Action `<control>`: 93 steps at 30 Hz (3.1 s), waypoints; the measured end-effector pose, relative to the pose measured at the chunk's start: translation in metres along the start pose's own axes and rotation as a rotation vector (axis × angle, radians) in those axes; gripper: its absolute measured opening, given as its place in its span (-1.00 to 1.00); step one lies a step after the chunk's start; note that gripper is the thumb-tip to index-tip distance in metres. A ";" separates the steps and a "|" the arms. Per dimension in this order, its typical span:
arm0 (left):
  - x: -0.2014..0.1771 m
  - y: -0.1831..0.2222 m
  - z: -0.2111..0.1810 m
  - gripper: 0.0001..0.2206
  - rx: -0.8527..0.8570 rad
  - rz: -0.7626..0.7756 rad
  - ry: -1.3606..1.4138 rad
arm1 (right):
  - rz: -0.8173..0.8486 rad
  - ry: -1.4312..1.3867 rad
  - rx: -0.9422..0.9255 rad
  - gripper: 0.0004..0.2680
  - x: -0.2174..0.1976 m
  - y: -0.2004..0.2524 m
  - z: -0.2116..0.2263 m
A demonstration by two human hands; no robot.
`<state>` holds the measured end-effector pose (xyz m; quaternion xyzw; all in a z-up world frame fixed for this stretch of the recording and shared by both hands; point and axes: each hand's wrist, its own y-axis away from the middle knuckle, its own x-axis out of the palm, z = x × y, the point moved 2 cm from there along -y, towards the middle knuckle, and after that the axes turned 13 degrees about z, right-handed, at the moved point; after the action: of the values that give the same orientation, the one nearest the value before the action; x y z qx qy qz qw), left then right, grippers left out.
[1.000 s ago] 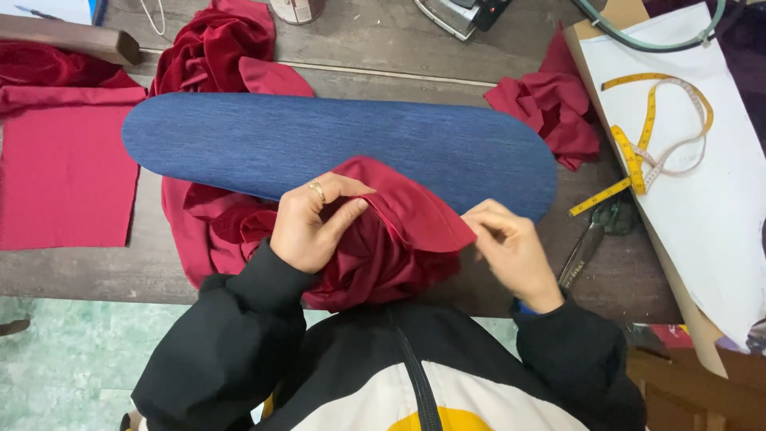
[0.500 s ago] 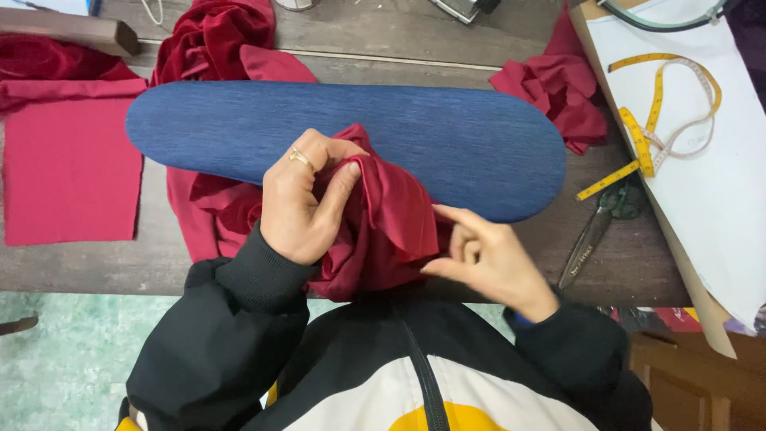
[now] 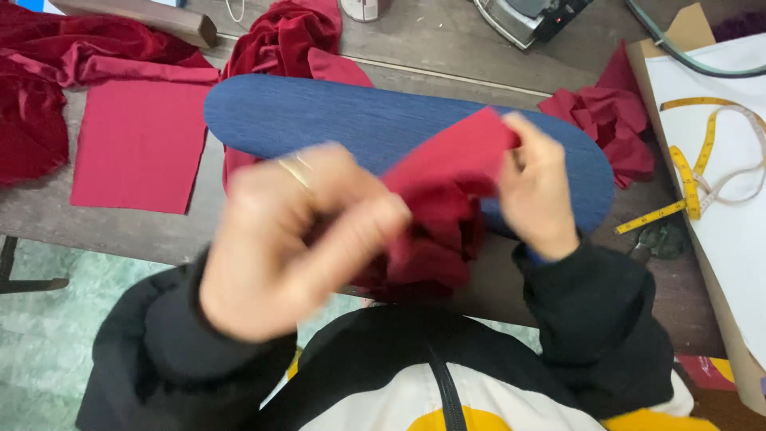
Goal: Ironing and pressing red fabric pieces on a specialized ironing board using a steam iron
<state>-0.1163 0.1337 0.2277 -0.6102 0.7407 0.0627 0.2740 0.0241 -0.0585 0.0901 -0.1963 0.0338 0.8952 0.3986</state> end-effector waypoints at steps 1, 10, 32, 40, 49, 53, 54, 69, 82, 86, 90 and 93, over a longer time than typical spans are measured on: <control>0.002 0.001 0.000 -0.79 0.002 -0.003 -0.001 | 0.001 0.002 -0.003 -0.90 -0.001 -0.006 0.012; -0.001 -0.022 0.087 -0.64 0.085 0.182 -0.170 | 0.404 -0.770 -0.291 -0.85 0.003 -0.015 0.037; 0.008 -0.059 0.070 -0.77 0.210 0.210 0.198 | 0.677 -0.490 0.006 -0.48 0.008 0.048 -0.024; 0.022 -0.047 0.116 -0.75 0.070 0.302 0.583 | 0.409 -0.324 0.084 -0.83 0.009 0.073 -0.066; 0.095 -0.007 0.143 -0.67 -0.127 0.649 0.607 | -0.075 -1.080 -0.248 -0.77 -0.085 0.133 -0.141; 0.129 0.018 0.158 -0.53 -0.152 0.802 0.449 | -0.142 -0.711 -0.098 -0.80 -0.103 0.148 -0.130; 0.131 0.023 0.163 -0.65 -0.183 0.773 0.364 | -0.172 -0.555 -0.029 -0.80 -0.107 0.151 -0.126; 0.052 0.057 0.319 -0.36 -0.771 -0.523 1.275 | 0.219 -0.678 0.230 -0.87 0.049 0.059 -0.022; 0.119 -0.022 0.208 -0.38 -1.088 -0.220 0.942 | 0.197 -0.666 0.208 -0.90 0.012 0.063 -0.040; 0.169 0.007 0.261 -0.46 -0.943 0.168 0.854 | 0.043 -0.718 0.173 -0.92 -0.008 0.073 -0.063; 0.143 0.034 0.247 -0.85 -0.565 0.618 0.827 | -0.280 -0.975 -0.045 -0.91 -0.037 0.097 -0.128; 0.106 0.049 0.230 -0.64 -0.508 0.788 0.598 | -0.183 -1.044 -0.108 -0.81 -0.065 0.094 -0.108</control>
<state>-0.0981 0.1523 -0.0287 -0.3252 0.9199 0.1613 -0.1482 0.0302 -0.1916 0.0067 0.2529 -0.2326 0.8359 0.4280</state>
